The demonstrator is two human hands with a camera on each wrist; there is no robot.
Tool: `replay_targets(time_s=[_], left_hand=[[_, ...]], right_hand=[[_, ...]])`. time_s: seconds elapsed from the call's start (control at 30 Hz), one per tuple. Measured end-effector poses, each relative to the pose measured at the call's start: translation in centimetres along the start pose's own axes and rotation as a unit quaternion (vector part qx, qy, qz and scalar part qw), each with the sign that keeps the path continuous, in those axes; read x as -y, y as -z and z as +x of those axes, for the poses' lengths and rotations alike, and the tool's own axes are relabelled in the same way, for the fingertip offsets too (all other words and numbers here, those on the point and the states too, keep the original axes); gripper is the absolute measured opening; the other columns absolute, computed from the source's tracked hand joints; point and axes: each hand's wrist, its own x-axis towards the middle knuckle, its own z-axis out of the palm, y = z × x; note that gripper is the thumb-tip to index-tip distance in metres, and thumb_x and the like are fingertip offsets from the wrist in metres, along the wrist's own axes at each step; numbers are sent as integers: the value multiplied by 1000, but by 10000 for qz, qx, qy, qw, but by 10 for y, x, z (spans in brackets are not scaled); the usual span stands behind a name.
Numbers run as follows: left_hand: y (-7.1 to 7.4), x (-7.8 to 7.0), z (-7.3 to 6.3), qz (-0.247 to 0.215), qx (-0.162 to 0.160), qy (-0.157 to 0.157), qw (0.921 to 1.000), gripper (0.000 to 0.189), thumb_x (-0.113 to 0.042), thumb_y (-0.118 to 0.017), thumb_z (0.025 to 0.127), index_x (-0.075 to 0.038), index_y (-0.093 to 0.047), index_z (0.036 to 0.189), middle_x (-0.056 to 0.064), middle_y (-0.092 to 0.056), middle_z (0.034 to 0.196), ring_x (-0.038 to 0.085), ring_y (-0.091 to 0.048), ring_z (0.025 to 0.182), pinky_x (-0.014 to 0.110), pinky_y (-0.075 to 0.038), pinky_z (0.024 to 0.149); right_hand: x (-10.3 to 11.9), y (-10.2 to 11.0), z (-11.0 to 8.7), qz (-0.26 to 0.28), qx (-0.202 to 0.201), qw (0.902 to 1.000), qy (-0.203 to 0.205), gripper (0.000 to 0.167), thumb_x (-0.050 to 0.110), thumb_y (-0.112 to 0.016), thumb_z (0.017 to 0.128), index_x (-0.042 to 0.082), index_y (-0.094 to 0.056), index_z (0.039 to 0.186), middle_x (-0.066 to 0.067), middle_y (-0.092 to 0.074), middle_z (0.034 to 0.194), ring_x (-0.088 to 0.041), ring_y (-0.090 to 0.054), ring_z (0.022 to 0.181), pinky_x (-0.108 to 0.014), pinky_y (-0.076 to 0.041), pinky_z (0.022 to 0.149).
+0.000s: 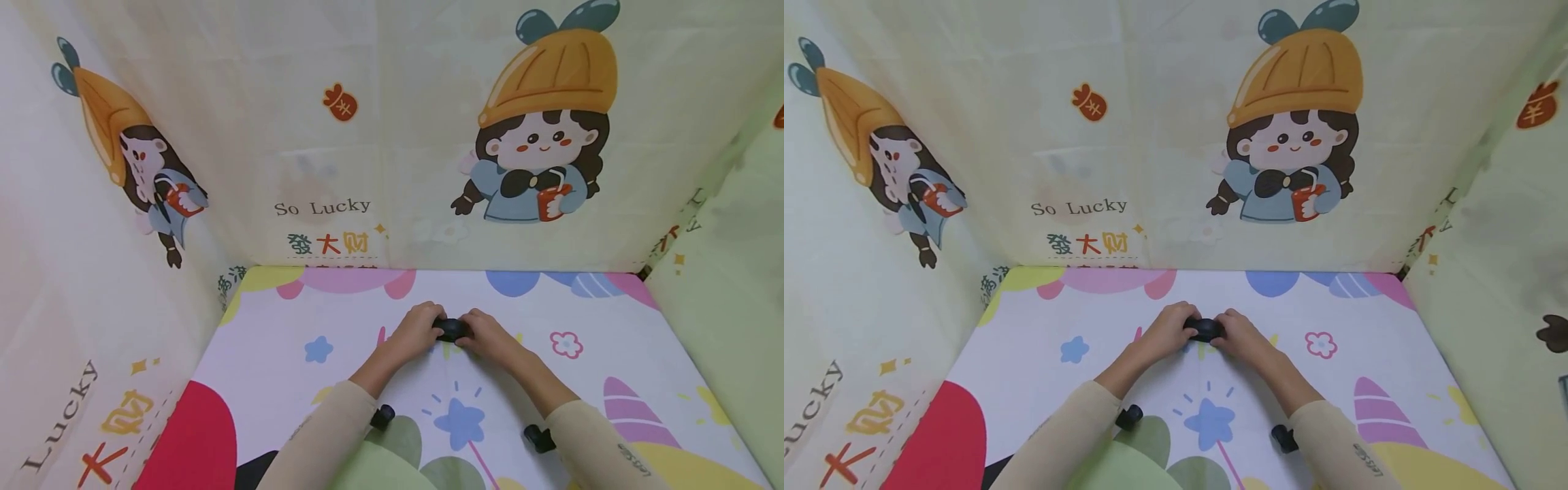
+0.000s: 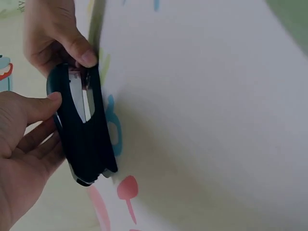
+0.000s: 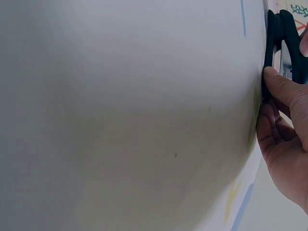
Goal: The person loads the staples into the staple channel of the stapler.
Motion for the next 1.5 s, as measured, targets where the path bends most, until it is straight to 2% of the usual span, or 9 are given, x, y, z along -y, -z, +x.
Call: replay_targets(time_s=[0.23,0.4,0.5,0.63,0.8,1.1,1.27,1.4,1.5], left_hand=[[2,0,-1,24,-10,-121,9999,16,-10,-76,94,-8,-73,110,3,-69,102,13,-64,95,28,-57,90],[4,2,-3,-4,115,-145,9998,22,-12,-76,95,-8,-74,116,5,-71,110,15,-66,102,29,-57,95],[8,3,-4,58,74,-300,9995,27,-13,-75,95,-6,-72,120,7,-71,117,18,-67,109,31,-56,99],[19,5,-8,140,-42,-399,9991,33,-16,-75,96,-5,-70,126,8,-70,125,21,-65,120,34,-55,104],[34,6,-18,192,-120,-272,9994,39,-24,-75,97,-8,-67,132,6,-67,131,21,-64,122,36,-54,106],[61,12,-33,349,-283,-136,9989,47,-30,-73,98,-8,-62,138,8,-62,137,25,-60,126,41,-52,110],[77,18,-43,584,-429,-89,9973,53,-33,-73,97,-8,-58,142,11,-58,142,27,-56,132,42,-52,111],[88,28,-54,624,-576,4,9964,61,-36,-75,96,-8,-55,146,13,-55,147,30,-52,137,45,-51,112],[91,40,-61,841,-708,82,9939,65,-39,-75,95,-9,-54,148,13,-52,151,31,-49,141,47,-48,114]], right_hand=[[0,2,-1,67,76,9999,-22,34,14,-84,86,-3,-70,112,-10,-64,99,-18,-57,84,-36,-53,77],[-2,-1,-3,59,58,10000,-20,34,16,-84,86,-2,-71,113,-9,-64,99,-17,-57,85,-36,-53,78],[-4,0,-5,37,15,10000,-22,36,17,-85,86,-1,-71,114,-8,-65,100,-17,-59,87,-37,-54,80],[-5,3,-8,21,-103,9999,118,38,18,-86,85,0,-70,115,-8,-66,101,-16,-59,86,-35,-54,77],[0,10,-14,208,-251,9994,123,38,17,-85,85,2,-71,118,-7,-66,104,-17,-64,90,-33,-58,78],[10,41,-25,256,-383,9988,151,43,17,-83,88,2,-68,125,-13,-66,112,-26,-67,101,-45,-61,87],[7,57,-31,12,-588,9978,312,40,17,-81,91,2,-67,125,-14,-66,113,-28,-68,103,-47,-60,88],[4,70,-37,-250,-710,9969,232,39,21,-78,94,3,-67,127,-14,-65,117,-32,-67,107,-51,-59,91],[2,80,-42,-491,-816,9954,102,42,24,-76,95,2,-65,129,-16,-63,123,-35,-64,113,-54,-56,97]])
